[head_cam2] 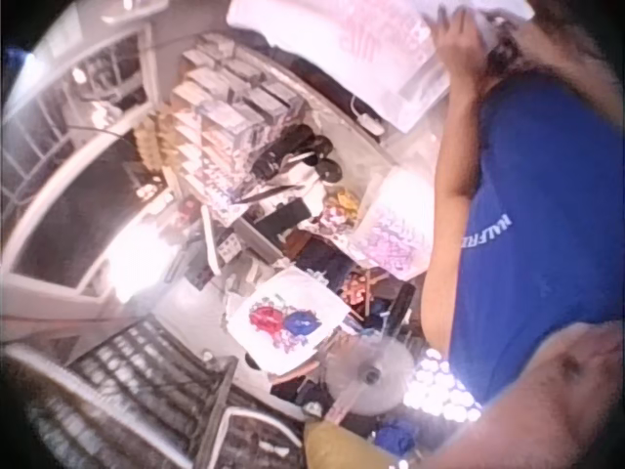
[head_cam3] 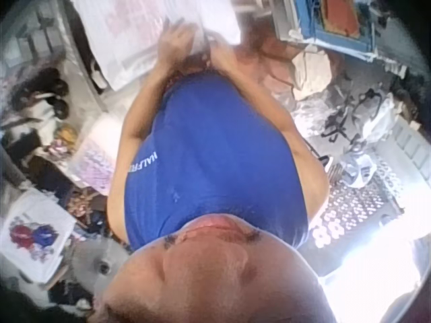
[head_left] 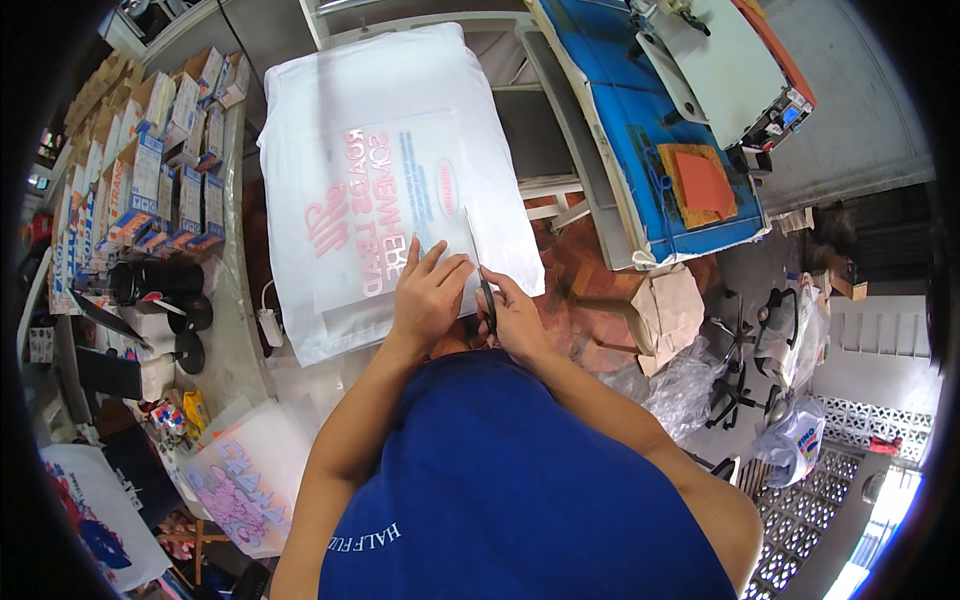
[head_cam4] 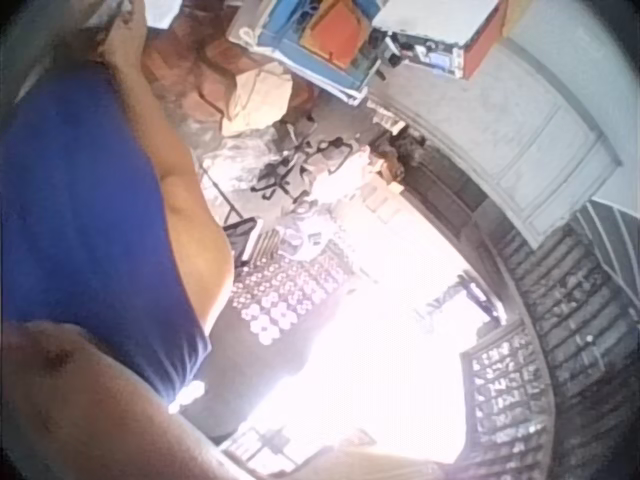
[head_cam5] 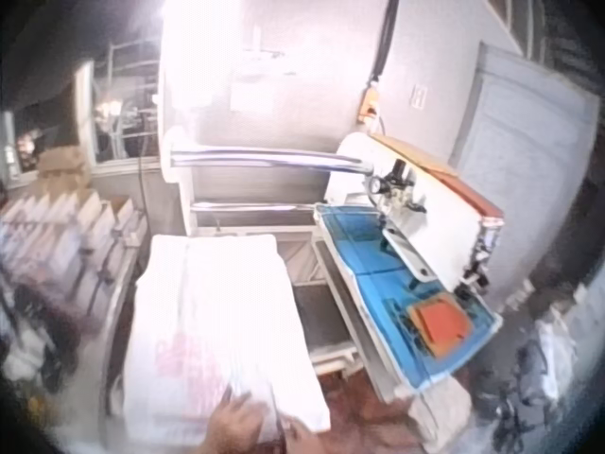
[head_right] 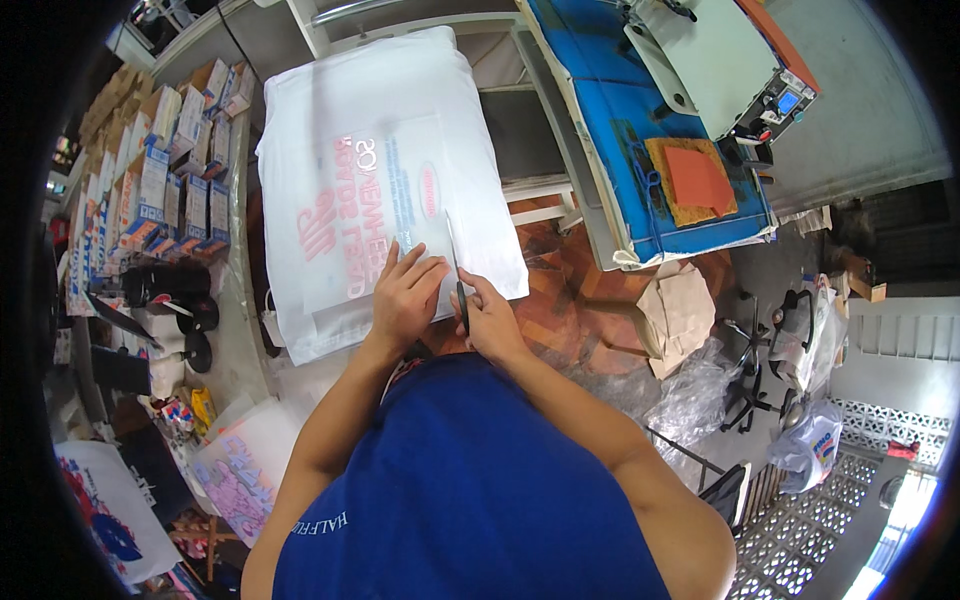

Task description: The person prepares a white t-shirt on a heat press, cuts a design sheet, and presses the design onto the shirt. They then switch to a black t-shirt, place a small label on it, and prepare to press it. The person uses scissors to cut a design sheet and places it on the black t-shirt.

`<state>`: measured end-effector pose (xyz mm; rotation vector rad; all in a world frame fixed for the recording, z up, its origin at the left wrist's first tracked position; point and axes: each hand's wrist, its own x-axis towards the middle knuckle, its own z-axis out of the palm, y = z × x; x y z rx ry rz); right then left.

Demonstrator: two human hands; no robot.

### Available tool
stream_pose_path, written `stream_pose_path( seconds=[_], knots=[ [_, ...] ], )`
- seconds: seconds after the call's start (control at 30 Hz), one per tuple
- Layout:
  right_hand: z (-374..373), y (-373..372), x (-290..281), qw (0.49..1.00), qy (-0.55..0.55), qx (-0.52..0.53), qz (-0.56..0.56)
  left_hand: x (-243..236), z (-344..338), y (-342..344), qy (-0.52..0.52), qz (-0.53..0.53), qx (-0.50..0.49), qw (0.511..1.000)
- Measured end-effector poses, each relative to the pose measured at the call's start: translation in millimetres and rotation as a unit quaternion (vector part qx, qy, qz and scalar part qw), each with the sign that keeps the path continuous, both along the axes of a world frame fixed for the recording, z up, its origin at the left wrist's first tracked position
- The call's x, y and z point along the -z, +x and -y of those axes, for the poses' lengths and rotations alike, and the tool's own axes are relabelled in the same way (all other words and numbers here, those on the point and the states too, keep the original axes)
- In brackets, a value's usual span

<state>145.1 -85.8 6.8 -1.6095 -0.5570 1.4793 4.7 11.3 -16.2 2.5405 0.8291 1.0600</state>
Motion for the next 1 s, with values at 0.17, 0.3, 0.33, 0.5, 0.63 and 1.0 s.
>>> stream_pose_path(
  seconds=[0.17,0.3,0.33,0.5,0.63,1.0],
  knots=[
    [-0.8,0.1,3.0,1.000,-0.012,0.005,-0.016,-7.7,5.5,-1.8,0.000,0.014,0.001,1.000],
    [-20.7,3.3,9.6,0.999,0.035,0.016,0.007,-16.5,13.1,-5.9,0.008,0.022,-0.005,1.000],
    [-25.7,4.3,10.6,0.999,0.037,0.022,0.002,-18.6,14.4,-6.8,0.008,0.027,-0.007,1.000],
    [-31.2,6.6,11.0,0.999,0.020,0.026,-0.008,-23.4,17.2,-8.1,0.002,0.032,-0.019,0.999],
    [-31.8,6.7,9.2,0.999,0.034,0.015,0.034,-26.1,18.0,-9.3,0.009,0.033,-0.010,0.999],
    [-120.2,19.8,6.1,0.997,0.066,0.021,0.031,-49.8,44.7,-30.0,-0.004,0.026,-0.020,0.999]
  ],
)
